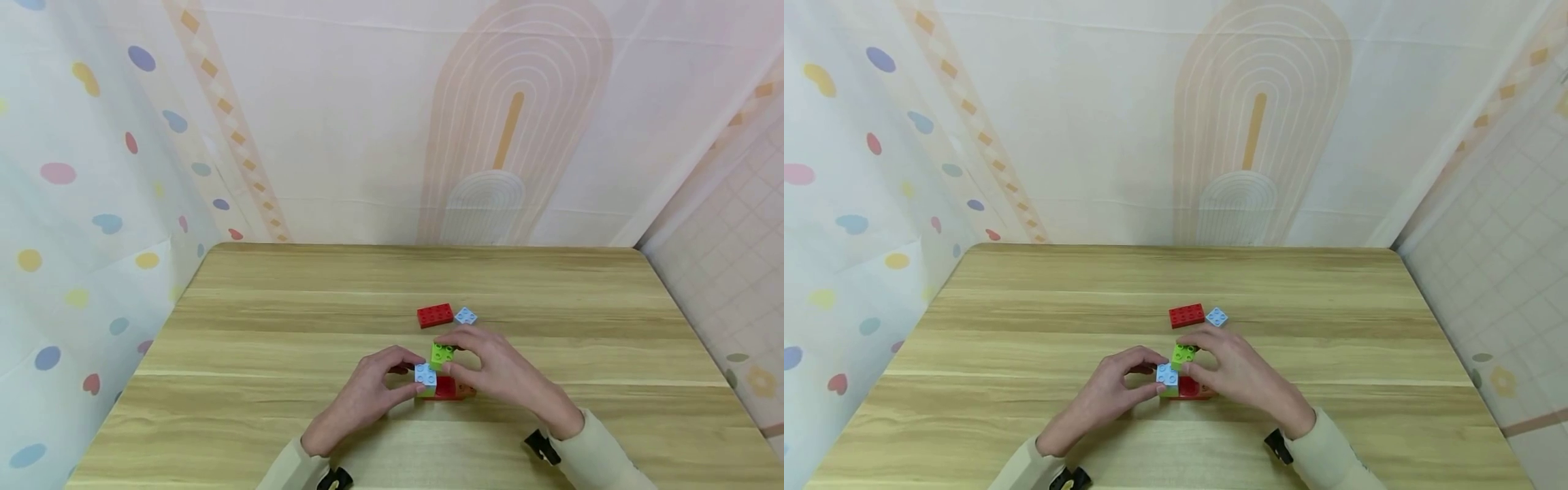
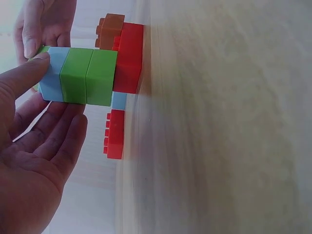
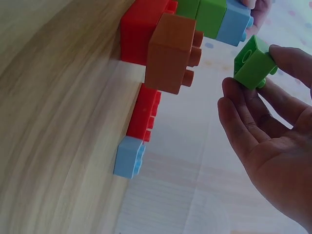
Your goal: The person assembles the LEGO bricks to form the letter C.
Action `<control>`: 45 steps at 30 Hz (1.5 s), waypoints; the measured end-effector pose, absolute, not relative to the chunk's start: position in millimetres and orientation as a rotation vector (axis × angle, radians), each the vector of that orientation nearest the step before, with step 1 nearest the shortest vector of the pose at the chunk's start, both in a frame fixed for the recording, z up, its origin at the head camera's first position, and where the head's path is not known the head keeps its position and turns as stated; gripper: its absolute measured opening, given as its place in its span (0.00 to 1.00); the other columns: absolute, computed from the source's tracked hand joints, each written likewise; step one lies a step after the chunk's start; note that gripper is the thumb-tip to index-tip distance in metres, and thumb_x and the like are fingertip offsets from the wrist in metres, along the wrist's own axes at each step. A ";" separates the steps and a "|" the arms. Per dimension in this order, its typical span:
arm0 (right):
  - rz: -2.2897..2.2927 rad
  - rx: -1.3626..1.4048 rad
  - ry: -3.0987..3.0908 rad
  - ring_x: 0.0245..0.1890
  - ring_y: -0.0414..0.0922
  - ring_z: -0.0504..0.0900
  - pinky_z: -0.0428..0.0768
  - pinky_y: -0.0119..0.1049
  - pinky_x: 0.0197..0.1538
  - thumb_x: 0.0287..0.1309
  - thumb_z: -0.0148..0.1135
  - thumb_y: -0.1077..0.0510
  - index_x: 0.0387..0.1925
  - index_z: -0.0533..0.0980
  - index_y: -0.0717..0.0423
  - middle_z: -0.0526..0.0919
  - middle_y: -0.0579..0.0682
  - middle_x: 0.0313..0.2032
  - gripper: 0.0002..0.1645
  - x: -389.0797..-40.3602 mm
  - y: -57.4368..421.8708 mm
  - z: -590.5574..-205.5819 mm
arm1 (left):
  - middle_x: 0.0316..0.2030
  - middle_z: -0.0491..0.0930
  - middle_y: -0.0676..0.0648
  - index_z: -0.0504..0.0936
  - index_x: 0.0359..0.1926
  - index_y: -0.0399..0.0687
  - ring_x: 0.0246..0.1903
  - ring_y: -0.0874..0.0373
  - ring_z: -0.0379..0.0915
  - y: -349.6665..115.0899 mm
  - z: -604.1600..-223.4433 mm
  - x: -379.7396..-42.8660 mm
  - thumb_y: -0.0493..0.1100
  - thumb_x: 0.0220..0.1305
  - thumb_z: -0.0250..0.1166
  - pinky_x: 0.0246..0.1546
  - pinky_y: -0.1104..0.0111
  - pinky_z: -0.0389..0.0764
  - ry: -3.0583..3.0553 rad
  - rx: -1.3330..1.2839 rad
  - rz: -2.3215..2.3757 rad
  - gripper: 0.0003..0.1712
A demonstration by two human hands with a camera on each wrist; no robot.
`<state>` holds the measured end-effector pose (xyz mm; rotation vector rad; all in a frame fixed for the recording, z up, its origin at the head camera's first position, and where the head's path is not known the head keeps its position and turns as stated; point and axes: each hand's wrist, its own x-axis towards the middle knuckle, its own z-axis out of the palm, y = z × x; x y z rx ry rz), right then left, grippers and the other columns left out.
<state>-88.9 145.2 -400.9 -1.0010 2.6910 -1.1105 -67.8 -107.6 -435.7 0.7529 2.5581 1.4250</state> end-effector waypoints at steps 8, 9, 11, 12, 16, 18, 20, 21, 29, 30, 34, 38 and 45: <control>-1.172 -1.057 2.637 0.53 0.43 0.84 0.85 0.48 0.54 0.69 0.69 0.52 0.59 0.81 0.53 0.83 0.44 0.55 0.20 -87.0 138.4 -402.9 | 0.49 0.85 0.53 0.84 0.55 0.45 0.47 0.57 0.82 -107.5 -437.5 -67.4 0.40 0.65 0.74 0.51 0.66 0.84 2.574 0.773 1.452 0.18; -1.181 -1.067 2.630 0.52 0.42 0.84 0.86 0.48 0.53 0.68 0.69 0.53 0.58 0.81 0.53 0.83 0.44 0.55 0.20 -86.7 137.5 -403.4 | 0.49 0.85 0.52 0.84 0.55 0.45 0.47 0.57 0.83 -107.6 -437.6 -67.2 0.40 0.65 0.74 0.51 0.66 0.84 2.577 0.774 1.454 0.18; -1.197 -1.076 2.621 0.51 0.41 0.84 0.86 0.47 0.52 0.67 0.71 0.54 0.58 0.81 0.53 0.83 0.43 0.53 0.20 -86.0 136.0 -403.9 | 0.49 0.85 0.52 0.84 0.54 0.44 0.47 0.57 0.83 -107.7 -437.6 -66.8 0.40 0.65 0.75 0.51 0.66 0.85 2.583 0.775 1.454 0.18; -1.204 -1.080 2.619 0.51 0.41 0.84 0.86 0.47 0.52 0.66 0.71 0.54 0.58 0.81 0.53 0.83 0.43 0.53 0.20 -85.6 135.5 -404.2 | 0.49 0.85 0.52 0.84 0.54 0.44 0.47 0.57 0.83 -107.8 -437.6 -66.8 0.40 0.64 0.75 0.51 0.66 0.85 2.584 0.774 1.454 0.18; -1.232 -1.073 2.610 0.50 0.41 0.84 0.86 0.47 0.53 0.65 0.73 0.55 0.57 0.81 0.53 0.83 0.43 0.52 0.21 -84.2 133.7 -404.4 | 0.48 0.86 0.51 0.84 0.54 0.43 0.47 0.57 0.83 -108.5 -437.8 -66.8 0.40 0.64 0.75 0.51 0.66 0.85 2.582 0.773 1.459 0.18; -1.248 -1.068 2.603 0.50 0.42 0.84 0.86 0.48 0.53 0.64 0.73 0.54 0.56 0.81 0.52 0.84 0.43 0.52 0.20 -83.7 133.1 -404.4 | 0.49 0.86 0.50 0.84 0.54 0.43 0.47 0.56 0.84 -108.6 -437.7 -67.2 0.39 0.63 0.75 0.51 0.66 0.85 2.577 0.766 1.462 0.19; -1.264 -1.067 2.591 0.51 0.43 0.84 0.86 0.48 0.53 0.64 0.73 0.54 0.55 0.81 0.51 0.84 0.43 0.52 0.19 -83.3 132.3 -404.6 | 0.49 0.86 0.48 0.84 0.54 0.42 0.47 0.55 0.84 -108.9 -438.1 -67.6 0.39 0.62 0.76 0.51 0.66 0.85 2.577 0.766 1.464 0.20; -1.274 -1.070 2.582 0.51 0.43 0.84 0.86 0.48 0.53 0.64 0.74 0.54 0.55 0.81 0.51 0.84 0.42 0.52 0.19 -83.0 131.9 -404.7 | 0.49 0.86 0.48 0.83 0.55 0.42 0.47 0.55 0.84 -108.9 -438.2 -67.9 0.39 0.62 0.76 0.51 0.66 0.85 2.576 0.762 1.466 0.21; -1.289 -1.173 2.569 0.51 0.41 0.84 0.86 0.48 0.52 0.63 0.74 0.56 0.53 0.82 0.49 0.85 0.42 0.52 0.17 -81.6 130.0 -407.2 | 0.49 0.87 0.48 0.83 0.55 0.42 0.48 0.55 0.84 -109.2 -438.0 -68.8 0.38 0.61 0.77 0.51 0.66 0.85 2.552 0.756 1.494 0.22; -1.289 -1.181 2.570 0.52 0.41 0.84 0.86 0.47 0.52 0.63 0.74 0.57 0.53 0.82 0.49 0.85 0.43 0.52 0.17 -81.4 129.8 -407.3 | 0.49 0.87 0.48 0.83 0.55 0.42 0.48 0.55 0.84 -109.2 -438.0 -68.9 0.38 0.61 0.77 0.51 0.66 0.85 2.551 0.761 1.495 0.22; -1.283 -1.197 2.568 0.52 0.41 0.84 0.86 0.47 0.53 0.63 0.74 0.57 0.53 0.82 0.50 0.85 0.43 0.53 0.17 -81.0 128.6 -407.3 | 0.48 0.87 0.47 0.83 0.55 0.42 0.48 0.53 0.85 -109.8 -438.5 -69.1 0.38 0.61 0.77 0.51 0.66 0.85 2.552 0.783 1.497 0.21; -1.266 -1.213 2.580 0.52 0.40 0.84 0.86 0.47 0.53 0.64 0.73 0.57 0.53 0.83 0.51 0.85 0.43 0.52 0.17 -80.6 128.3 -406.9 | 0.49 0.87 0.45 0.83 0.54 0.42 0.47 0.50 0.85 -110.3 -440.0 -69.6 0.38 0.61 0.77 0.52 0.65 0.85 2.551 0.794 1.488 0.21; -1.196 -1.238 2.628 0.52 0.40 0.83 0.84 0.40 0.54 0.64 0.73 0.57 0.53 0.84 0.52 0.84 0.42 0.51 0.16 -79.8 127.8 -405.6 | 0.49 0.87 0.46 0.83 0.55 0.42 0.48 0.49 0.85 -111.5 -438.8 -69.5 0.40 0.62 0.76 0.52 0.64 0.85 2.543 0.807 1.475 0.21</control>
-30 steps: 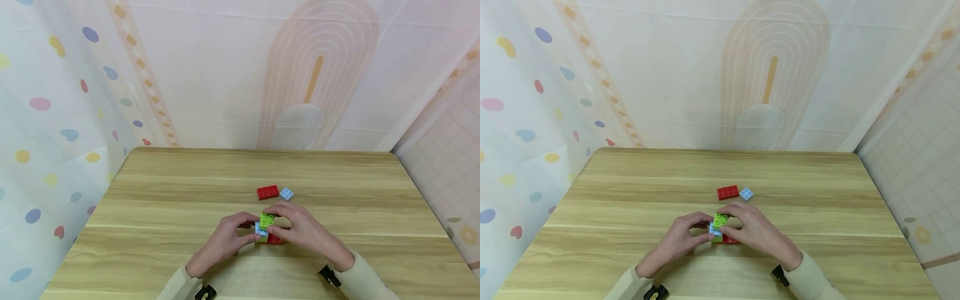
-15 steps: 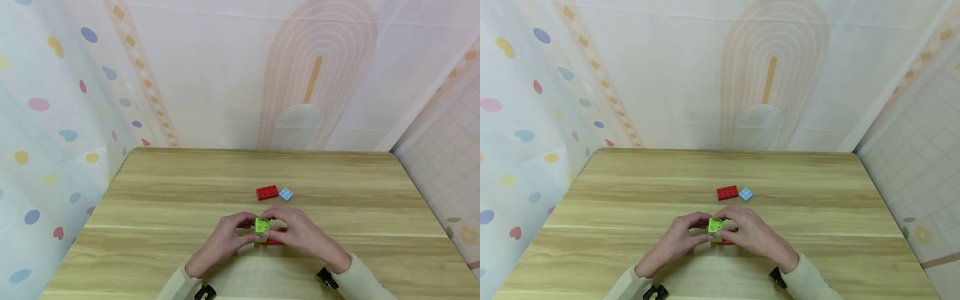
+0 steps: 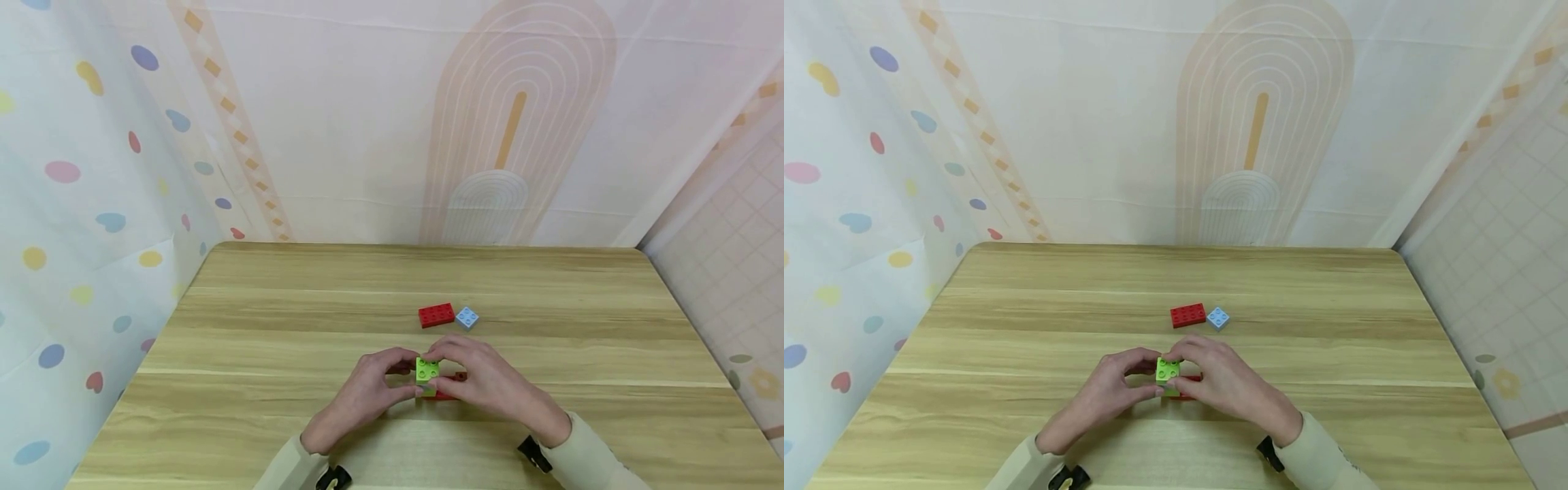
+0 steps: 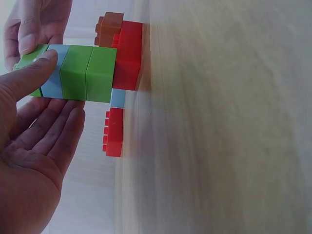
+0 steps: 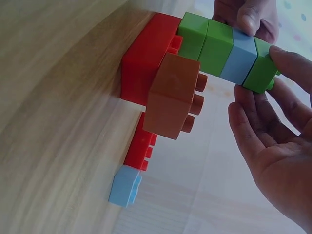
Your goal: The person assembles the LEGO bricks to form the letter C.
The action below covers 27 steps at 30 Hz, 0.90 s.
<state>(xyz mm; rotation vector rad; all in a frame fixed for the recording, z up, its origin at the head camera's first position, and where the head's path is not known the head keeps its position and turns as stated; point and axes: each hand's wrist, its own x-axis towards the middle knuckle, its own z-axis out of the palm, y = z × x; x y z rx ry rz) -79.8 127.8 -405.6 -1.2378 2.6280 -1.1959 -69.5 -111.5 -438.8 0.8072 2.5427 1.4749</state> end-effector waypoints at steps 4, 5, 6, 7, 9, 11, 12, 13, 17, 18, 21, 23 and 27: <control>-1.181 -1.258 2.638 0.51 0.40 0.82 0.84 0.38 0.53 0.64 0.73 0.56 0.52 0.84 0.52 0.84 0.41 0.50 0.15 -80.5 127.1 -406.0 | 0.50 0.87 0.48 0.83 0.55 0.43 0.48 0.52 0.85 -112.8 -437.7 -69.3 0.40 0.62 0.76 0.52 0.65 0.85 2.528 0.797 1.479 0.21; -1.185 -1.261 2.637 0.51 0.39 0.82 0.84 0.38 0.53 0.64 0.73 0.56 0.52 0.84 0.52 0.84 0.41 0.49 0.15 -80.6 127.1 -406.3 | 0.50 0.87 0.49 0.83 0.55 0.44 0.49 0.53 0.85 -113.0 -437.4 -69.3 0.41 0.62 0.76 0.53 0.65 0.84 2.524 0.796 1.482 0.21; -1.189 -1.265 2.636 0.50 0.39 0.82 0.84 0.38 0.52 0.64 0.73 0.56 0.51 0.84 0.52 0.84 0.41 0.49 0.15 -80.8 127.2 -406.4 | 0.50 0.87 0.49 0.83 0.55 0.44 0.49 0.54 0.85 -113.2 -437.1 -69.4 0.41 0.63 0.76 0.53 0.66 0.84 2.518 0.796 1.487 0.21; -1.194 -1.263 2.634 0.50 0.39 0.82 0.84 0.39 0.52 0.64 0.73 0.56 0.51 0.84 0.51 0.84 0.40 0.48 0.15 -80.9 127.3 -406.6 | 0.49 0.87 0.50 0.83 0.55 0.45 0.49 0.55 0.85 -113.3 -436.8 -69.6 0.41 0.63 0.76 0.53 0.66 0.84 2.512 0.797 1.493 0.20; -1.202 -1.253 2.625 0.49 0.38 0.82 0.85 0.40 0.51 0.64 0.73 0.56 0.50 0.84 0.51 0.84 0.39 0.48 0.14 -81.1 127.5 -406.4 | 0.49 0.87 0.51 0.84 0.54 0.45 0.49 0.56 0.84 -113.5 -436.4 -69.8 0.40 0.64 0.75 0.53 0.67 0.84 2.499 0.801 1.503 0.19; -1.205 -1.234 2.610 0.49 0.37 0.82 0.85 0.41 0.50 0.64 0.73 0.55 0.50 0.85 0.50 0.83 0.38 0.48 0.14 -81.0 127.6 -405.9 | 0.49 0.87 0.51 0.84 0.54 0.45 0.49 0.56 0.84 -113.8 -436.4 -70.0 0.39 0.64 0.74 0.54 0.67 0.84 2.494 0.814 1.503 0.17; -1.205 -1.225 2.603 0.48 0.36 0.82 0.85 0.42 0.49 0.64 0.73 0.55 0.50 0.85 0.49 0.83 0.37 0.48 0.14 -80.9 127.7 -405.6 | 0.48 0.87 0.51 0.84 0.53 0.45 0.49 0.56 0.84 -113.8 -436.2 -70.1 0.39 0.65 0.74 0.53 0.66 0.84 2.496 0.820 1.500 0.17; -1.206 -1.214 2.596 0.48 0.35 0.81 0.86 0.42 0.49 0.64 0.73 0.55 0.50 0.85 0.48 0.83 0.37 0.48 0.14 -80.8 128.0 -405.2 | 0.48 0.87 0.51 0.84 0.53 0.45 0.48 0.55 0.85 -113.9 -436.2 -70.1 0.39 0.65 0.74 0.53 0.66 0.84 2.500 0.826 1.494 0.16; -1.195 -1.200 2.598 0.48 0.35 0.81 0.85 0.42 0.48 0.64 0.74 0.54 0.51 0.85 0.47 0.84 0.36 0.48 0.15 -80.2 129.3 -405.1 | 0.48 0.87 0.50 0.84 0.52 0.46 0.48 0.54 0.85 -113.7 -436.1 -70.4 0.39 0.65 0.74 0.53 0.66 0.84 2.520 0.847 1.461 0.15; -1.191 -1.197 2.603 0.48 0.35 0.81 0.85 0.41 0.49 0.64 0.74 0.54 0.51 0.85 0.48 0.84 0.36 0.48 0.15 -80.0 129.5 -405.4 | 0.48 0.87 0.50 0.85 0.52 0.46 0.48 0.54 0.85 -113.7 -436.0 -70.5 0.39 0.65 0.74 0.53 0.66 0.84 2.524 0.851 1.453 0.15; -1.202 -1.160 2.607 0.49 0.35 0.82 0.85 0.42 0.50 0.63 0.74 0.54 0.52 0.84 0.47 0.84 0.36 0.48 0.17 -78.9 129.5 -406.3 | 0.49 0.87 0.50 0.85 0.52 0.45 0.49 0.54 0.85 -113.6 -435.5 -70.8 0.39 0.65 0.74 0.53 0.66 0.84 2.523 0.856 1.440 0.16; -1.215 -1.111 2.600 0.50 0.37 0.83 0.85 0.43 0.51 0.63 0.74 0.54 0.54 0.83 0.47 0.84 0.37 0.49 0.18 -78.1 129.1 -406.7 | 0.49 0.87 0.50 0.85 0.52 0.45 0.49 0.54 0.85 -113.7 -434.9 -71.0 0.39 0.65 0.74 0.53 0.66 0.84 2.523 0.850 1.436 0.16; -1.239 -0.998 2.562 0.52 0.43 0.84 0.87 0.43 0.51 0.65 0.73 0.51 0.58 0.80 0.54 0.85 0.45 0.54 0.23 -76.9 129.1 -407.6 | 0.49 0.87 0.51 0.85 0.53 0.45 0.49 0.54 0.84 -114.3 -434.2 -71.4 0.39 0.64 0.74 0.53 0.65 0.84 2.535 0.831 1.423 0.17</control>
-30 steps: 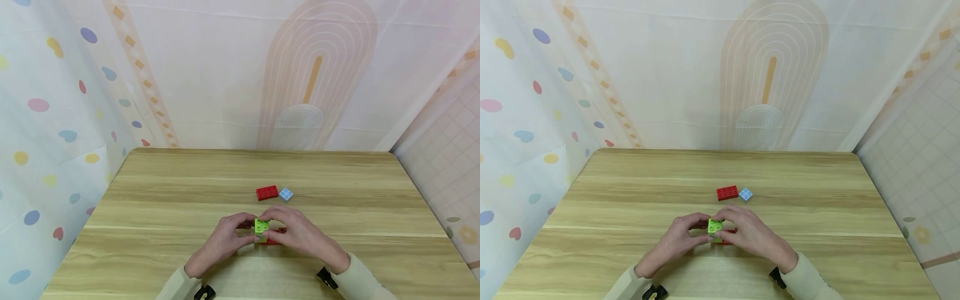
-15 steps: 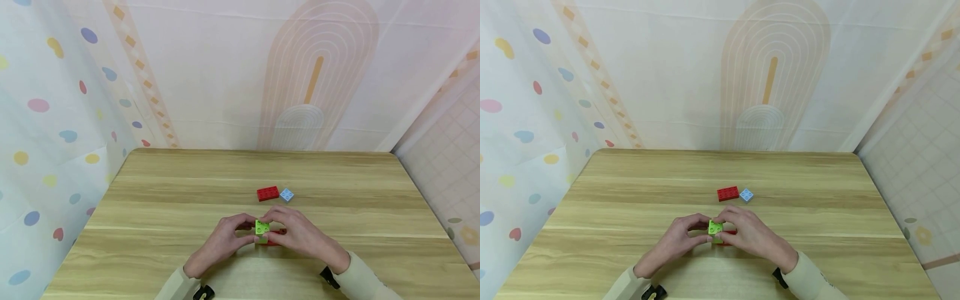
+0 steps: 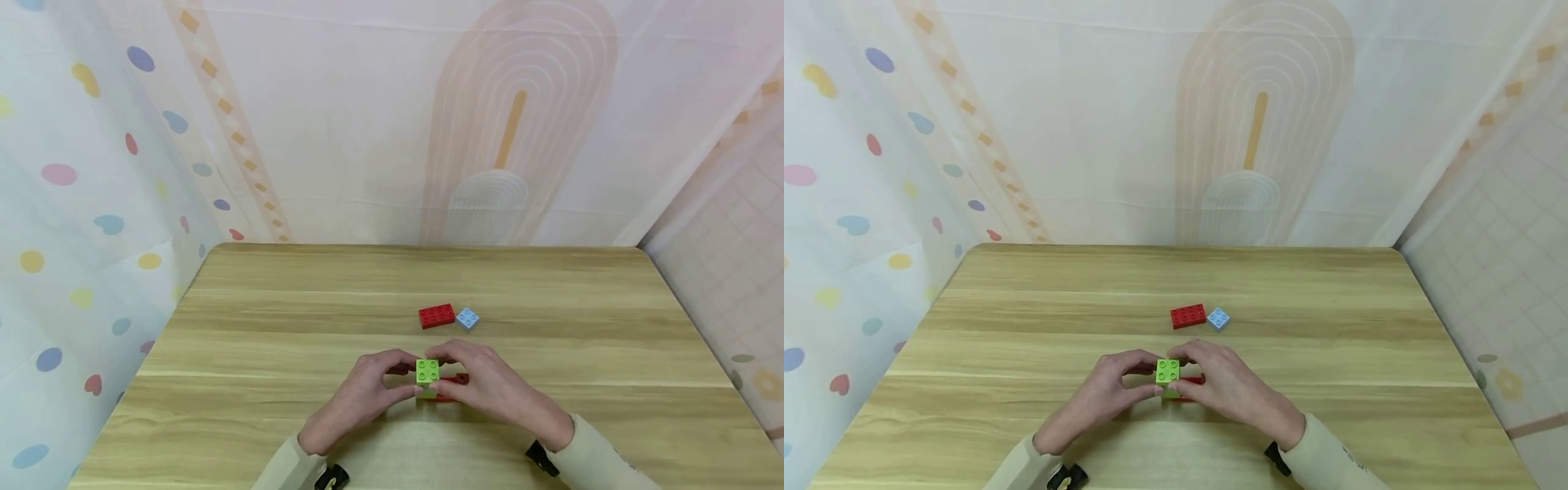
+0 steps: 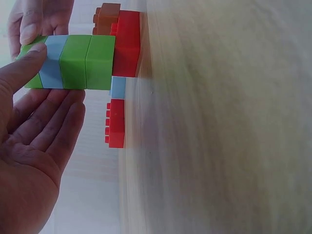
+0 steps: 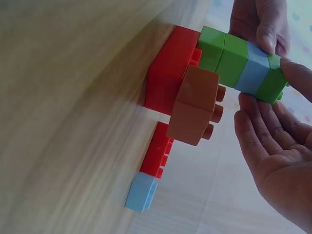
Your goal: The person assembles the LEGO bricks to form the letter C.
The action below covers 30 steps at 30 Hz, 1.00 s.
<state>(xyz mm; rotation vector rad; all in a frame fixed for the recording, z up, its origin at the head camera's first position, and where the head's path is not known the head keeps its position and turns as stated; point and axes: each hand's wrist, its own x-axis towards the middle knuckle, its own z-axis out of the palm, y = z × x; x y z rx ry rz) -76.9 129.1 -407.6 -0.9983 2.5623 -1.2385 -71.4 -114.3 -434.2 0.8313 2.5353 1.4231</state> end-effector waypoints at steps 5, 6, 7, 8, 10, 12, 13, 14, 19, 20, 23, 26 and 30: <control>-1.181 -0.941 2.561 0.56 0.47 0.83 0.86 0.42 0.54 0.66 0.70 0.43 0.65 0.77 0.59 0.83 0.50 0.60 0.34 -75.8 134.2 -408.0 | 0.50 0.87 0.52 0.84 0.54 0.46 0.49 0.55 0.84 -115.0 -434.0 -71.2 0.41 0.65 0.74 0.54 0.63 0.84 2.550 0.835 1.402 0.17; -1.158 -0.943 2.579 0.57 0.46 0.83 0.85 0.44 0.55 0.66 0.69 0.41 0.65 0.77 0.57 0.83 0.49 0.60 0.35 -76.1 135.9 -407.7 | 0.50 0.87 0.52 0.84 0.54 0.46 0.49 0.56 0.84 -115.1 -433.9 -71.2 0.41 0.65 0.74 0.54 0.63 0.84 2.552 0.834 1.397 0.17; -1.144 -0.940 2.591 0.58 0.46 0.82 0.84 0.46 0.56 0.66 0.68 0.41 0.65 0.77 0.56 0.83 0.48 0.61 0.34 -76.8 137.7 -407.1 | 0.49 0.87 0.52 0.84 0.54 0.46 0.49 0.56 0.83 -115.3 -433.9 -71.2 0.41 0.65 0.74 0.54 0.62 0.84 2.555 0.832 1.393 0.17; -1.131 -0.931 2.608 0.60 0.46 0.81 0.83 0.48 0.58 0.67 0.68 0.41 0.65 0.77 0.55 0.82 0.46 0.61 0.33 -77.6 139.8 -406.1 | 0.49 0.87 0.52 0.84 0.54 0.46 0.49 0.56 0.83 -115.4 -433.8 -71.1 0.42 0.65 0.74 0.54 0.62 0.84 2.559 0.830 1.388 0.18; -1.118 -0.916 2.645 0.61 0.47 0.80 0.81 0.52 0.61 0.68 0.67 0.42 0.65 0.78 0.52 0.82 0.45 0.61 0.30 -79.6 143.7 -404.4 | 0.49 0.87 0.53 0.84 0.54 0.47 0.49 0.56 0.83 -115.8 -433.4 -70.8 0.42 0.65 0.74 0.53 0.61 0.84 2.567 0.822 1.373 0.18; -1.124 -0.898 2.667 0.62 0.49 0.80 0.80 0.54 0.61 0.70 0.66 0.44 0.65 0.77 0.52 0.82 0.46 0.62 0.29 -82.1 147.3 -403.9 | 0.50 0.87 0.52 0.84 0.55 0.46 0.49 0.55 0.83 -116.1 -432.7 -70.5 0.43 0.65 0.74 0.54 0.60 0.84 2.571 0.816 1.359 0.18; -1.127 -0.893 2.677 0.63 0.50 0.80 0.80 0.55 0.62 0.70 0.65 0.45 0.66 0.77 0.52 0.81 0.46 0.63 0.28 -83.4 148.9 -403.9 | 0.50 0.87 0.51 0.84 0.55 0.46 0.49 0.54 0.83 -116.2 -432.4 -70.3 0.43 0.65 0.74 0.54 0.59 0.84 2.573 0.813 1.353 0.19; -1.127 -0.898 2.687 0.63 0.51 0.80 0.79 0.55 0.62 0.71 0.65 0.45 0.66 0.77 0.52 0.81 0.47 0.63 0.28 -84.6 150.1 -404.2 | 0.51 0.87 0.51 0.83 0.56 0.46 0.50 0.53 0.83 -116.3 -431.9 -70.1 0.43 0.66 0.74 0.54 0.58 0.84 2.571 0.807 1.349 0.19; -1.091 -0.934 2.746 0.63 0.52 0.80 0.80 0.56 0.62 0.73 0.62 0.45 0.66 0.77 0.54 0.82 0.50 0.62 0.27 -92.8 153.1 -409.4 | 0.54 0.85 0.48 0.82 0.59 0.43 0.52 0.49 0.83 -115.5 -430.6 -69.9 0.47 0.67 0.73 0.55 0.54 0.84 2.564 0.798 1.344 0.23; -1.083 -0.936 2.756 0.63 0.52 0.80 0.79 0.55 0.63 0.73 0.62 0.45 0.65 0.77 0.54 0.82 0.50 0.62 0.26 -94.7 153.1 -410.0 | 0.54 0.85 0.48 0.81 0.60 0.43 0.52 0.49 0.83 -115.0 -430.4 -70.0 0.47 0.67 0.73 0.55 0.54 0.84 2.564 0.800 1.344 0.24; -1.060 -0.951 2.785 0.64 0.52 0.79 0.78 0.55 0.65 0.72 0.64 0.47 0.65 0.78 0.55 0.82 0.51 0.62 0.26 -101.4 152.2 -410.7 | 0.53 0.85 0.49 0.81 0.60 0.42 0.52 0.49 0.83 -113.1 -428.9 -69.9 0.47 0.67 0.74 0.55 0.53 0.84 2.563 0.813 1.359 0.25; -1.033 -0.985 2.800 0.66 0.55 0.77 0.75 0.56 0.67 0.72 0.64 0.50 0.65 0.77 0.56 0.81 0.52 0.63 0.25 -108.6 150.6 -410.0 | 0.52 0.85 0.51 0.82 0.59 0.45 0.51 0.52 0.83 -110.3 -427.1 -69.9 0.46 0.66 0.74 0.55 0.54 0.84 2.573 0.834 1.380 0.23; -1.002 -1.028 2.799 0.65 0.56 0.78 0.74 0.57 0.68 0.73 0.64 0.52 0.65 0.76 0.58 0.81 0.53 0.63 0.25 -119.1 149.1 -410.6 | 0.52 0.86 0.53 0.82 0.57 0.47 0.50 0.55 0.82 -107.0 -424.8 -70.1 0.45 0.65 0.75 0.55 0.56 0.84 2.593 0.856 1.393 0.22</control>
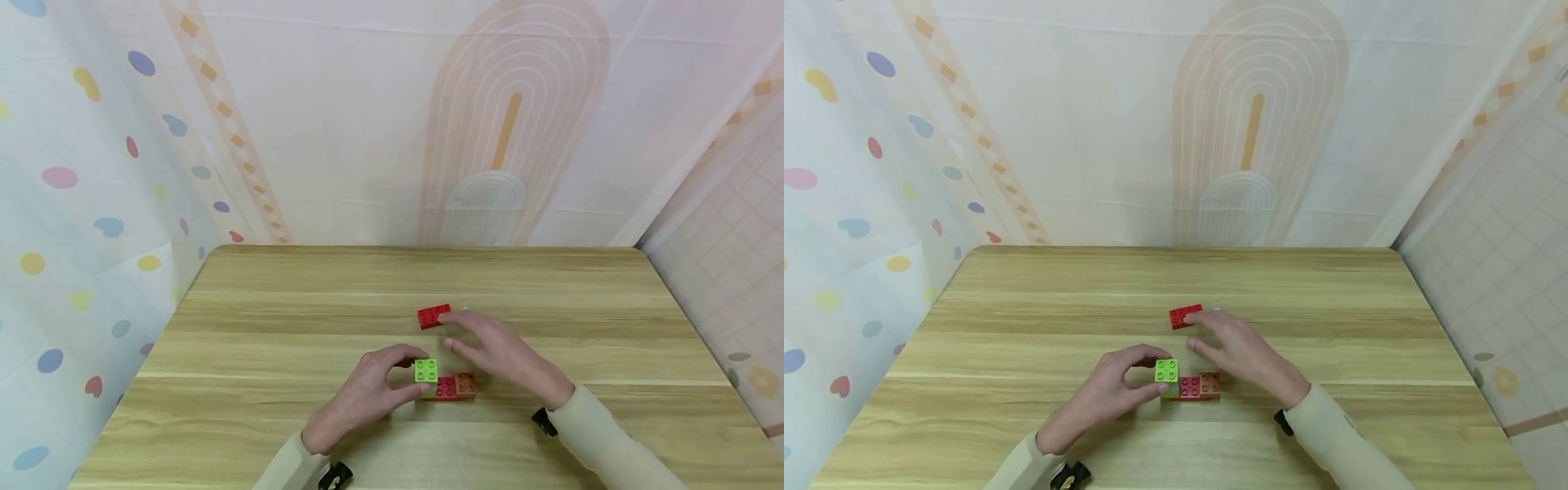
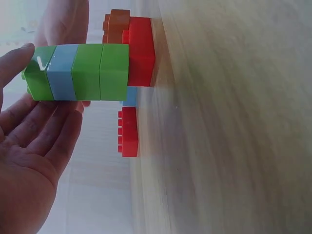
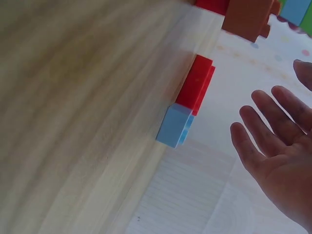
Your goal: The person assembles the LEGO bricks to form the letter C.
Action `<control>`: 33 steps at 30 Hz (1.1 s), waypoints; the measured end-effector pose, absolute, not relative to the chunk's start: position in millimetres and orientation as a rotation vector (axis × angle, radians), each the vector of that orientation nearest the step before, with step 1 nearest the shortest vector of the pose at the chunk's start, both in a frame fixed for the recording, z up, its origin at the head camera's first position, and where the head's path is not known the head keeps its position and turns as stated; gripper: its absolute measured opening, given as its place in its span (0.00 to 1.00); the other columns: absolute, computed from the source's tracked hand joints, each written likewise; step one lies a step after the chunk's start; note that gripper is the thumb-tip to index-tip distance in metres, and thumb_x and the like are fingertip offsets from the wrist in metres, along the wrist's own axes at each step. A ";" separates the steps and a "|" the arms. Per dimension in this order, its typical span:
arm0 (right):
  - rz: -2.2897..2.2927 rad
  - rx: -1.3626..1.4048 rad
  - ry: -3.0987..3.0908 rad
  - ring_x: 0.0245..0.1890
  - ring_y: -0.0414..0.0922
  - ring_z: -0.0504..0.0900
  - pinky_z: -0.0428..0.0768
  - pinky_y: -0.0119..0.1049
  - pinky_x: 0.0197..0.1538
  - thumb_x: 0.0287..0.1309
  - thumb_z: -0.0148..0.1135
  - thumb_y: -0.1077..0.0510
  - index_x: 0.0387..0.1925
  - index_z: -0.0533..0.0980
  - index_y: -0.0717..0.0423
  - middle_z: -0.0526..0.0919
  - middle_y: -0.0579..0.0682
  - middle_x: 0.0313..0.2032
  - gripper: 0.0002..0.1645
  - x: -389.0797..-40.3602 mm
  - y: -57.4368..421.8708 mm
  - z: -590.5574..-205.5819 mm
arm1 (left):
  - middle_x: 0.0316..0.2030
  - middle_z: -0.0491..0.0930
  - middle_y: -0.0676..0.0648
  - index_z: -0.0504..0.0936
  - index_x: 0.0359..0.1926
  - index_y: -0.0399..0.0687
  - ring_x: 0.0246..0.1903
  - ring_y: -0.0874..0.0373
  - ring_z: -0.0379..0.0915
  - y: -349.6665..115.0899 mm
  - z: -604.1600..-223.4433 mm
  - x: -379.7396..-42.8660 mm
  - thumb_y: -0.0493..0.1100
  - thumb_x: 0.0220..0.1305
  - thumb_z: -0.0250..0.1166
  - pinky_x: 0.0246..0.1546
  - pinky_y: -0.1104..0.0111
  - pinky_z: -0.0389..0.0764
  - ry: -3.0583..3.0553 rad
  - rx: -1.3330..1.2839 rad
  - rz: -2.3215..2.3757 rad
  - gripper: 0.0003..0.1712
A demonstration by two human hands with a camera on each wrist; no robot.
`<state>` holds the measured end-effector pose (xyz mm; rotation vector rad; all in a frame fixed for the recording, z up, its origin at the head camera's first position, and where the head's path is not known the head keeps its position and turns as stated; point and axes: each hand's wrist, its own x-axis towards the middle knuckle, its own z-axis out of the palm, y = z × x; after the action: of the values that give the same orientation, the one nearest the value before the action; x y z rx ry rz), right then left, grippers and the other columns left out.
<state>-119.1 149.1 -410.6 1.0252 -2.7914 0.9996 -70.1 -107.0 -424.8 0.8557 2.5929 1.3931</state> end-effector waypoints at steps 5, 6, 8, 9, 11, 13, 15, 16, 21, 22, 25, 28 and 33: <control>0.974 1.075 -2.798 0.63 0.53 0.79 0.78 0.53 0.65 0.72 0.65 0.54 0.65 0.77 0.58 0.82 0.54 0.62 0.25 -133.0 145.9 -411.3 | 0.52 0.86 0.52 0.83 0.57 0.47 0.50 0.55 0.82 -105.2 -422.6 -70.5 0.43 0.64 0.75 0.54 0.57 0.84 2.611 0.860 1.385 0.21; 0.966 1.081 -2.805 0.63 0.53 0.79 0.78 0.53 0.65 0.72 0.65 0.54 0.65 0.77 0.58 0.81 0.54 0.62 0.25 -135.9 145.1 -411.1 | 0.52 0.86 0.51 0.83 0.57 0.47 0.50 0.55 0.82 -105.0 -422.1 -70.7 0.43 0.64 0.75 0.54 0.58 0.84 2.614 0.861 1.384 0.21; 0.950 1.093 -2.812 0.64 0.54 0.78 0.77 0.53 0.66 0.71 0.66 0.54 0.66 0.76 0.59 0.80 0.56 0.64 0.26 -141.4 143.4 -410.5 | 0.52 0.86 0.51 0.83 0.57 0.47 0.49 0.55 0.83 -104.8 -421.4 -71.0 0.42 0.64 0.75 0.54 0.58 0.84 2.620 0.860 1.383 0.21; 0.949 1.099 -2.817 0.65 0.55 0.78 0.77 0.53 0.66 0.71 0.66 0.54 0.66 0.76 0.59 0.80 0.56 0.64 0.26 -144.1 142.6 -410.3 | 0.52 0.86 0.51 0.83 0.56 0.47 0.49 0.55 0.83 -104.8 -421.2 -71.2 0.42 0.64 0.75 0.53 0.58 0.84 2.622 0.860 1.383 0.20; 0.933 1.109 -2.831 0.66 0.56 0.76 0.75 0.54 0.68 0.71 0.66 0.54 0.67 0.75 0.60 0.78 0.57 0.65 0.27 -149.3 140.9 -410.3 | 0.52 0.86 0.51 0.83 0.56 0.47 0.48 0.55 0.83 -104.9 -420.9 -71.3 0.41 0.64 0.75 0.53 0.57 0.85 2.622 0.862 1.383 0.20; 0.919 1.118 -2.854 0.68 0.57 0.75 0.73 0.55 0.69 0.71 0.67 0.53 0.67 0.74 0.61 0.77 0.58 0.67 0.29 -153.8 139.0 -409.8 | 0.52 0.86 0.51 0.83 0.56 0.47 0.48 0.55 0.83 -104.9 -421.0 -71.2 0.41 0.65 0.74 0.52 0.57 0.85 2.619 0.864 1.380 0.20; 0.910 1.119 -2.896 0.69 0.57 0.72 0.71 0.55 0.70 0.70 0.67 0.53 0.68 0.73 0.61 0.76 0.59 0.68 0.30 -157.9 137.0 -409.8 | 0.51 0.86 0.51 0.83 0.56 0.47 0.48 0.56 0.83 -104.8 -421.4 -70.8 0.41 0.65 0.74 0.52 0.58 0.85 2.619 0.869 1.375 0.19; 0.900 1.118 -2.919 0.70 0.58 0.71 0.70 0.55 0.71 0.70 0.67 0.53 0.69 0.73 0.61 0.75 0.59 0.68 0.31 -160.0 135.5 -409.9 | 0.51 0.86 0.52 0.83 0.56 0.47 0.48 0.56 0.83 -104.7 -421.6 -70.5 0.41 0.65 0.74 0.52 0.58 0.85 2.617 0.873 1.375 0.19; 0.866 1.107 -3.026 0.72 0.58 0.68 0.68 0.54 0.73 0.69 0.68 0.54 0.71 0.72 0.59 0.74 0.58 0.70 0.32 -170.2 127.3 -412.8 | 0.50 0.86 0.52 0.84 0.55 0.47 0.47 0.58 0.82 -104.5 -423.4 -68.8 0.41 0.65 0.74 0.51 0.60 0.85 2.616 0.881 1.385 0.18; 0.858 1.104 -3.042 0.72 0.58 0.69 0.69 0.53 0.73 0.69 0.68 0.55 0.70 0.72 0.59 0.74 0.58 0.70 0.32 -172.1 125.8 -413.9 | 0.50 0.86 0.52 0.84 0.55 0.46 0.47 0.58 0.82 -104.5 -423.6 -68.4 0.41 0.65 0.74 0.51 0.60 0.85 2.613 0.879 1.390 0.18; 0.840 1.094 -3.076 0.68 0.55 0.73 0.72 0.51 0.71 0.68 0.69 0.56 0.69 0.73 0.60 0.76 0.57 0.68 0.32 -177.7 122.1 -417.8 | 0.50 0.86 0.53 0.84 0.55 0.47 0.47 0.58 0.82 -104.3 -423.8 -68.1 0.41 0.65 0.74 0.51 0.60 0.85 2.608 0.872 1.397 0.18; 0.818 1.080 -3.103 0.64 0.52 0.78 0.76 0.49 0.67 0.68 0.69 0.58 0.67 0.75 0.60 0.80 0.56 0.64 0.29 -181.3 119.6 -420.3 | 0.49 0.86 0.53 0.84 0.55 0.47 0.47 0.58 0.83 -103.8 -422.8 -68.4 0.41 0.66 0.74 0.51 0.59 0.85 2.605 0.869 1.397 0.18; 0.787 1.055 -3.103 0.59 0.50 0.81 0.78 0.48 0.64 0.68 0.68 0.62 0.62 0.79 0.59 0.84 0.55 0.58 0.22 -182.3 116.3 -422.1 | 0.49 0.86 0.53 0.84 0.55 0.46 0.47 0.58 0.83 -104.8 -421.9 -69.2 0.42 0.67 0.73 0.52 0.59 0.85 2.599 0.869 1.400 0.17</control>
<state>-182.3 116.3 -422.1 1.0552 -3.1029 0.7869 -69.2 -104.8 -421.9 0.8691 2.5993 1.4004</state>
